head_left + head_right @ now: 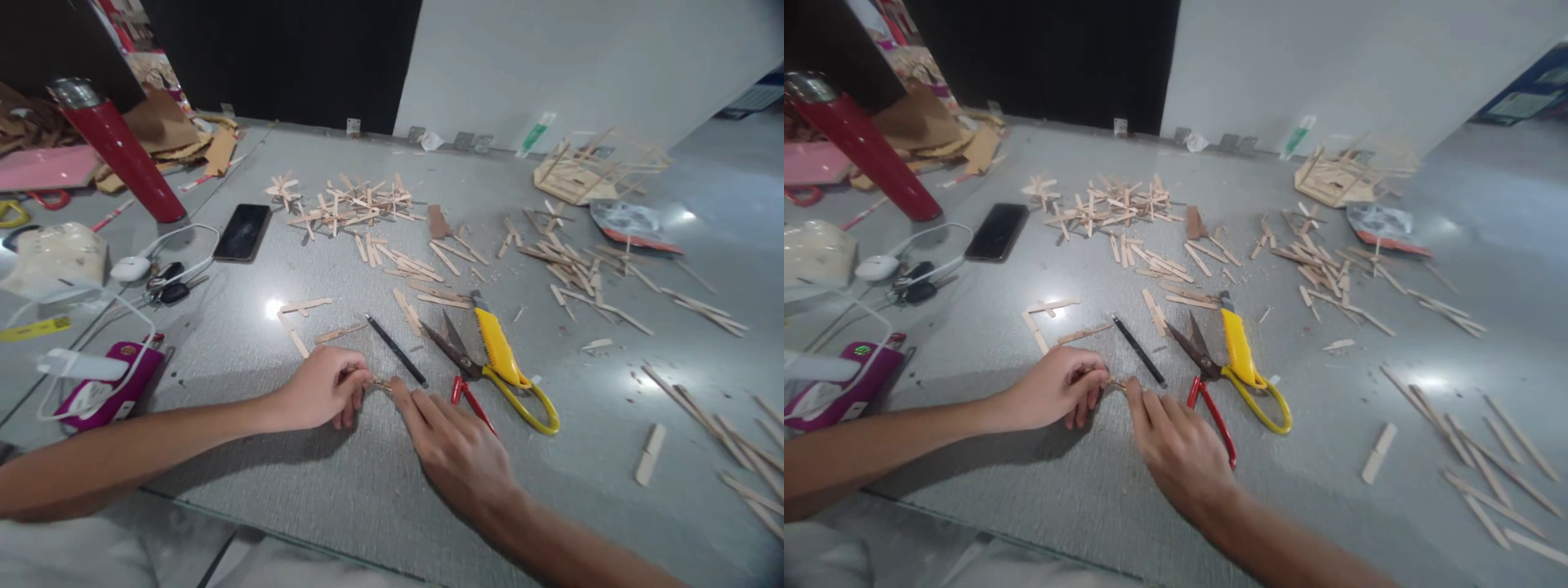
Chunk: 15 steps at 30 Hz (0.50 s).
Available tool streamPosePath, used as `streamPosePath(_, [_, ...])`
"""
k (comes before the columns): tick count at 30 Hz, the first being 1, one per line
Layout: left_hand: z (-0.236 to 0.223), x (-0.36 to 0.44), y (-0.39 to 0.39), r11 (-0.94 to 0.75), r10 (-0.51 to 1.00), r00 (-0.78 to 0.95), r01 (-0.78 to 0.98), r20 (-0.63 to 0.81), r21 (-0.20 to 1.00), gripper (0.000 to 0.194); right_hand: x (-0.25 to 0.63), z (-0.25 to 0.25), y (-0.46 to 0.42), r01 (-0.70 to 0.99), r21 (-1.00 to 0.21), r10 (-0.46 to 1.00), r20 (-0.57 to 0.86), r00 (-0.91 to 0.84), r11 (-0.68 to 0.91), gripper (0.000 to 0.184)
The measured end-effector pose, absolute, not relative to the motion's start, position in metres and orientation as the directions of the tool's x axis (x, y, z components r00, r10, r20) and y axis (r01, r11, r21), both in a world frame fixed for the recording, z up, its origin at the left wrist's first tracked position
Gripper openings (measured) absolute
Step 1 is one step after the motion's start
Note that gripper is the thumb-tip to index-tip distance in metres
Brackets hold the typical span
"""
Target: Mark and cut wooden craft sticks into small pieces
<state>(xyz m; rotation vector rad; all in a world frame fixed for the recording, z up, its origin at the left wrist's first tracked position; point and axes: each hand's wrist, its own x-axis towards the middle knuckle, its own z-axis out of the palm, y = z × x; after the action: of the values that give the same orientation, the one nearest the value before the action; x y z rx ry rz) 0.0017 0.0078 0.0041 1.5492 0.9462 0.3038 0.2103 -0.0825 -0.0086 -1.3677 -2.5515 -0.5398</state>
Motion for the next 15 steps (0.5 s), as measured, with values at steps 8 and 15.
streamPosePath(8, [0.0045, 0.0020, 0.0078, 0.089, 0.707, 0.626, 0.382, -0.328, 0.920, 0.040, 0.2110, -0.0086, -0.0844, 0.834, 0.219, 0.766, 0.329, -0.552, 0.507, 0.038])
streamPosePath(15, [0.0011, 0.0015, 0.0073, 0.046, 0.713, 0.637, 0.374, -0.293, 0.926, 0.039, 0.2083, -0.0083, -0.0829, 0.825, 0.240, 0.763, 0.315, -0.565, 0.512, 0.038])
